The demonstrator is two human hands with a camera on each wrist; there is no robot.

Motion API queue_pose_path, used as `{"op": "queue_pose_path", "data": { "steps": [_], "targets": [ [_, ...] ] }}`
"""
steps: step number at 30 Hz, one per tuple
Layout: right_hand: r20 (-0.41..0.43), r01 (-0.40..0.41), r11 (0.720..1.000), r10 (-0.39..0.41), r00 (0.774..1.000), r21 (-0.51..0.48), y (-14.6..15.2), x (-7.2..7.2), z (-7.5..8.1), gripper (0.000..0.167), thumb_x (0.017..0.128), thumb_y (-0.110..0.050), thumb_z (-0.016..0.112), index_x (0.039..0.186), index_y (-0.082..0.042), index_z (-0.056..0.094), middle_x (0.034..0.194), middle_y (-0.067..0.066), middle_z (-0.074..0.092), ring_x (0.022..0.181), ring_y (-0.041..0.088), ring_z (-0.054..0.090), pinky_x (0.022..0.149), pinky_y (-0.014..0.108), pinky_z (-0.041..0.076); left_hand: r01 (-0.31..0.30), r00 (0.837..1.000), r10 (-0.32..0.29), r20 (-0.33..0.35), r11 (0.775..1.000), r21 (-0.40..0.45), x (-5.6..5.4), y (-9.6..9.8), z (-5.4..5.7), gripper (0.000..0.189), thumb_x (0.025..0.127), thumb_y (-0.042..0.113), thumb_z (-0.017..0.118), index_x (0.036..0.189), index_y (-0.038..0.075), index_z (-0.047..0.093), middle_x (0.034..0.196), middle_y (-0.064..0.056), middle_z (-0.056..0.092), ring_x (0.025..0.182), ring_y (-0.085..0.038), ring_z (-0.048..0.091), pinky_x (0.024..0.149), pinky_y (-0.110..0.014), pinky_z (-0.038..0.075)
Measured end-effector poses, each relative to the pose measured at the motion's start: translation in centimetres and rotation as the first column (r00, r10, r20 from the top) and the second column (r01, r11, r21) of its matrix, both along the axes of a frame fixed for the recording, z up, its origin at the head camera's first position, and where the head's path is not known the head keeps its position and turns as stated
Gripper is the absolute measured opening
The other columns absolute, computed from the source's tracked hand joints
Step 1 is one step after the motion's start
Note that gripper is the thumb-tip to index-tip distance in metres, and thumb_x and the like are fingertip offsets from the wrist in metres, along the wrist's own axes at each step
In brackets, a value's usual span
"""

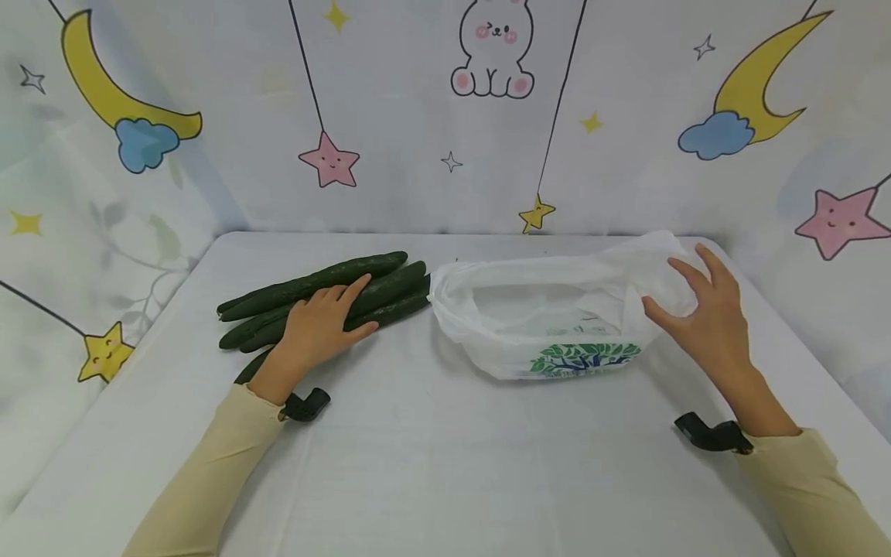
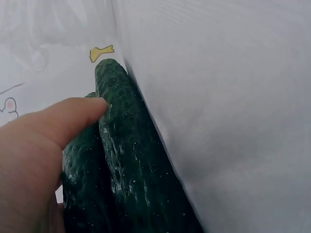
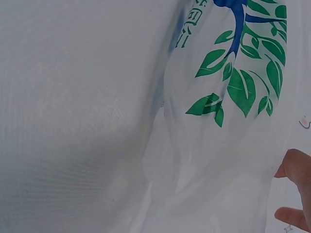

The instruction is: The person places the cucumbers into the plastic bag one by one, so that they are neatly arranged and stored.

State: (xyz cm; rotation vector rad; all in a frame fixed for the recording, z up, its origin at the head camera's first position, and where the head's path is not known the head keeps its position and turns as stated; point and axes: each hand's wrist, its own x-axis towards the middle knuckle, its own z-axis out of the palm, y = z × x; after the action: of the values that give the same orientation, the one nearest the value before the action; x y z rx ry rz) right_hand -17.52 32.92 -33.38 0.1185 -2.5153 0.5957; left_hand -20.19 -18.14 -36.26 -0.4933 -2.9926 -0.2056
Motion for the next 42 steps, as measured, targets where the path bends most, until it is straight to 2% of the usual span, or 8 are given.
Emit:
{"op": "queue_pose_path", "data": {
  "steps": [7, 16, 23, 28, 34, 36, 38, 42],
  "targets": [
    [-0.034, -0.035, 0.992, 0.031, 0.999, -0.120, 0.5, -0.3, -0.7, 0.076, 0.077, -0.007, 0.074, 0.144, 0.003, 0.040, 0.157, 0.022, 0.019, 0.143, 0.045, 0.020, 0.105, 0.071, 0.023, 0.003, 0.999, -0.003, -0.044, 1.000, -0.011, 0.0, 0.0, -0.2, 0.081, 0.091, 0.049, 0.064, 0.155, 0.018, 0.024, 0.139, -0.021, 0.051, 0.127, -0.041, 0.047, 0.092, -0.061, 0.044],
    [-0.009, -0.054, 0.979, 0.053, 0.999, -0.199, 1.2, -0.6, -1.4, 0.085, 0.080, -0.006, 0.071, 0.151, 0.003, 0.024, 0.151, 0.028, 0.023, 0.140, 0.045, 0.021, 0.112, 0.065, 0.018, 0.004, 0.999, -0.005, -0.037, 1.000, -0.016, 0.0, 0.0, -0.2, 0.081, 0.091, 0.048, 0.065, 0.155, 0.017, 0.026, 0.139, -0.022, 0.051, 0.127, -0.041, 0.048, 0.092, -0.060, 0.044],
    [0.070, -0.030, 0.974, 0.047, 0.996, -0.223, 1.4, -0.7, -1.5, 0.087, 0.084, -0.011, 0.070, 0.155, -0.005, 0.019, 0.153, 0.027, 0.022, 0.137, 0.045, 0.025, 0.097, 0.068, 0.037, -0.006, 0.999, 0.007, -0.033, 1.000, 0.014, 0.0, 0.0, -0.1, 0.077, 0.090, 0.046, 0.066, 0.152, 0.015, 0.032, 0.136, -0.023, 0.053, 0.126, -0.040, 0.049, 0.090, -0.057, 0.045],
    [0.138, -0.054, 0.965, 0.092, 0.986, -0.259, 1.7, -0.9, -1.5, 0.085, 0.088, -0.013, 0.068, 0.157, -0.014, 0.017, 0.155, 0.028, 0.017, 0.136, 0.053, 0.024, 0.089, 0.076, 0.034, -0.006, 0.999, 0.007, -0.040, 1.000, 0.009, -0.1, -0.1, -0.1, 0.076, 0.091, 0.045, 0.066, 0.152, 0.013, 0.033, 0.134, -0.023, 0.055, 0.125, -0.040, 0.050, 0.088, -0.056, 0.046],
    [0.223, -0.048, 0.975, 0.097, 0.970, -0.217, 1.6, -1.1, -1.4, 0.072, 0.092, -0.019, 0.066, 0.153, -0.008, 0.029, 0.153, 0.032, 0.023, 0.121, 0.058, 0.038, 0.089, 0.071, 0.039, -0.013, 0.999, 0.013, -0.031, 1.000, 0.016, -0.1, -0.2, 0.0, 0.074, 0.092, 0.045, 0.065, 0.151, 0.014, 0.034, 0.135, -0.023, 0.055, 0.125, -0.040, 0.049, 0.090, -0.057, 0.046],
    [0.256, -0.039, 0.975, 0.096, 0.962, -0.219, 1.6, -1.0, -1.4, 0.069, 0.093, -0.022, 0.066, 0.151, -0.006, 0.033, 0.151, 0.033, 0.024, 0.118, 0.058, 0.042, 0.090, 0.067, 0.043, -0.012, 0.999, 0.012, -0.038, 1.000, 0.018, -0.1, -0.2, 0.1, 0.072, 0.092, 0.045, 0.064, 0.150, 0.013, 0.036, 0.134, -0.022, 0.056, 0.124, -0.040, 0.050, 0.089, -0.056, 0.046],
    [0.291, -0.026, 0.969, 0.099, 0.952, -0.244, 1.5, -1.0, -1.4, 0.068, 0.093, -0.025, 0.066, 0.150, -0.006, 0.036, 0.151, 0.033, 0.024, 0.118, 0.058, 0.044, 0.091, 0.046, 0.052, -0.009, 0.998, 0.010, -0.060, 1.000, 0.019, -0.1, -0.2, 0.1, 0.069, 0.093, 0.045, 0.063, 0.148, 0.011, 0.040, 0.131, -0.023, 0.057, 0.121, -0.040, 0.053, 0.086, -0.055, 0.048],
    [0.372, 0.006, 0.939, 0.130, 0.919, -0.344, 1.3, -0.8, -1.2, 0.072, 0.093, -0.031, 0.067, 0.152, -0.008, 0.032, 0.156, 0.029, 0.017, 0.119, 0.057, 0.043, 0.070, 0.009, 0.046, 0.000, 0.992, 0.003, -0.126, 1.000, 0.023, -0.2, -0.4, 0.0, 0.061, 0.093, 0.045, 0.063, 0.141, 0.009, 0.050, 0.124, -0.023, 0.062, 0.103, -0.039, 0.062, 0.067, -0.048, 0.053]
  ]
}}
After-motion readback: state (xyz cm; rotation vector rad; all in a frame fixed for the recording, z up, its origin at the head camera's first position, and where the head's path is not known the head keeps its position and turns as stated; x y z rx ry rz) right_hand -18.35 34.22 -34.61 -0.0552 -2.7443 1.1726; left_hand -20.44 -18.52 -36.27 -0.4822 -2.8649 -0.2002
